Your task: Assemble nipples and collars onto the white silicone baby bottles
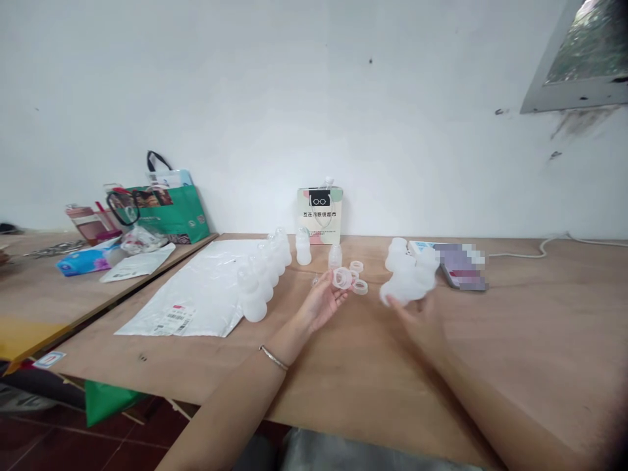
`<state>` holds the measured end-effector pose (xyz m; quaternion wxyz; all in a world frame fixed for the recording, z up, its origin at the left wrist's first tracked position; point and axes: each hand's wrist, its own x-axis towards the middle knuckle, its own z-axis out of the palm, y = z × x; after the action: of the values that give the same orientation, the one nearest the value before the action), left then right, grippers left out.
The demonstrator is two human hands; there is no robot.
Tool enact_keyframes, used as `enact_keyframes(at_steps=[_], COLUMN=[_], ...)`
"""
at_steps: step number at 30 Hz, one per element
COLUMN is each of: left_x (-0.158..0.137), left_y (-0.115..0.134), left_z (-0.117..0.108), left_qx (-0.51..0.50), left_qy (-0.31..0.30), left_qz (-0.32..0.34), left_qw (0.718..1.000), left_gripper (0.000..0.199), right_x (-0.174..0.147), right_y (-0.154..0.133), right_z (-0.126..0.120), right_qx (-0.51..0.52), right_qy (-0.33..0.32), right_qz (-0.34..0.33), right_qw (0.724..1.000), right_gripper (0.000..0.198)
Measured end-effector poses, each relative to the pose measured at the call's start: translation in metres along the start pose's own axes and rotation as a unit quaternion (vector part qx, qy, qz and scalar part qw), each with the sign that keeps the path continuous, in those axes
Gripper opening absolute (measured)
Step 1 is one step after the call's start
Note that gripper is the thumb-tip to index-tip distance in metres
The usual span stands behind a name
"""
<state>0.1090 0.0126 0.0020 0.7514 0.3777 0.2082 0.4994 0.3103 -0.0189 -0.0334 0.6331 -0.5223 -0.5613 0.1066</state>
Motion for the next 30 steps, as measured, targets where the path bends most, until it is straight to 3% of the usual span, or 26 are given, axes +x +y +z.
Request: enact_keyframes(at_steps=[2, 5, 11, 20, 26, 30], left_x=[0.003, 0.006, 0.004, 0.004, 0.009, 0.006], left_y=[0.000, 0.002, 0.002, 0.004, -0.003, -0.001], left_z=[-0.003, -0.006, -0.005, 0.010, 0.007, 0.008], left_qx=[-0.002, 0.007, 0.069, 0.214, 0.417, 0.477], left_qy=[0.036, 0.070, 0.078, 0.119, 0.115, 0.106], left_qz=[0.027, 0.049, 0.131, 0.269, 0.271, 0.265], left_qw=[0.999, 0.996, 0.986, 0.932, 0.860, 0.832], left_gripper=[0.037, 0.039, 0.031, 0.079, 0.037, 0.033], right_x=[-0.012, -0.017, -0.009, -0.008, -0.012, -0.013], right_y=[-0.013, -0.020, -0.013, -0.013, -0.011, -0.010], right_z=[0.019, 0.036, 0.047, 0.061, 0.062, 0.064], right_qx=[-0.005, -0.019, -0.028, -0.033, -0.044, -0.046], right_qy=[-0.101, -0.183, -0.211, -0.247, -0.248, -0.243], right_qz=[0.019, 0.023, 0.028, 0.005, -0.010, -0.013], right_qw=[0.995, 0.983, 0.977, 0.968, 0.968, 0.969], right_gripper=[0.052, 0.045, 0.043, 0.043, 0.035, 0.032])
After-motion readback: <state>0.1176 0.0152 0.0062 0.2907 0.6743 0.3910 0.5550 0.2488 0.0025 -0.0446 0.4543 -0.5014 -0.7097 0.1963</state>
